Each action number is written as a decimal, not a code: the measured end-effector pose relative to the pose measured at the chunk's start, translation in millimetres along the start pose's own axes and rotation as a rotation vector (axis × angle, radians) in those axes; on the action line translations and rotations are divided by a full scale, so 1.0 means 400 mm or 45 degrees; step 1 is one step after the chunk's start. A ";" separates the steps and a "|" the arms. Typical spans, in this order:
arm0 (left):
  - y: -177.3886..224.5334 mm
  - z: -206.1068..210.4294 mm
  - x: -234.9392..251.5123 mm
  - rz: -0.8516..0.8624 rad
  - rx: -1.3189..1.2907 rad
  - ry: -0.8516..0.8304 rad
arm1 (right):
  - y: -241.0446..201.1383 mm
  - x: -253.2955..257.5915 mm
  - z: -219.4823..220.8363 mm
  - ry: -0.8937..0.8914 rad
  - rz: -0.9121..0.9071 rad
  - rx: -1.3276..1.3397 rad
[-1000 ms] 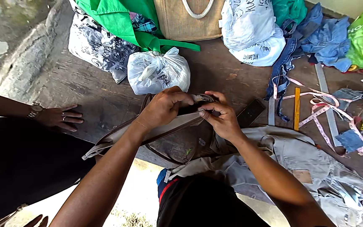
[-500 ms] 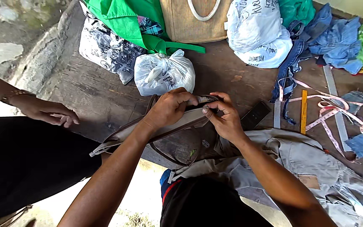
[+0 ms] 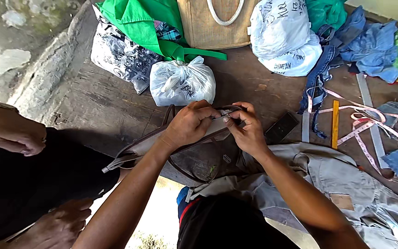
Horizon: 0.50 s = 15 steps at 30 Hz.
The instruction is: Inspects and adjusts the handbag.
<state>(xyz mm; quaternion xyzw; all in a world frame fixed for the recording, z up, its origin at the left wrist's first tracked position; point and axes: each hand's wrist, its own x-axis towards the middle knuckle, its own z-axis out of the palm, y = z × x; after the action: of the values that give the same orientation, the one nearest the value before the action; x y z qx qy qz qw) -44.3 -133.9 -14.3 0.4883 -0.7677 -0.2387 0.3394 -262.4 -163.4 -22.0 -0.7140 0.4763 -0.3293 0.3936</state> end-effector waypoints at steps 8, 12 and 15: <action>0.016 0.026 -0.007 -0.094 0.153 0.072 | -0.001 0.002 0.002 -0.002 0.033 0.022; 0.028 0.045 -0.015 -0.054 0.284 0.139 | 0.001 0.002 -0.003 -0.012 0.024 0.049; 0.028 0.065 -0.030 0.037 0.421 0.245 | 0.004 -0.002 -0.004 -0.012 0.003 0.066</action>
<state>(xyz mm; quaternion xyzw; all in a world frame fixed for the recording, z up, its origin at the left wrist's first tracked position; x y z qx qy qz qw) -66.8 -117.3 -26.9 0.5467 -0.7675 -0.0566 0.3299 -264.7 -163.5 -22.6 -0.7045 0.4667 -0.3376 0.4145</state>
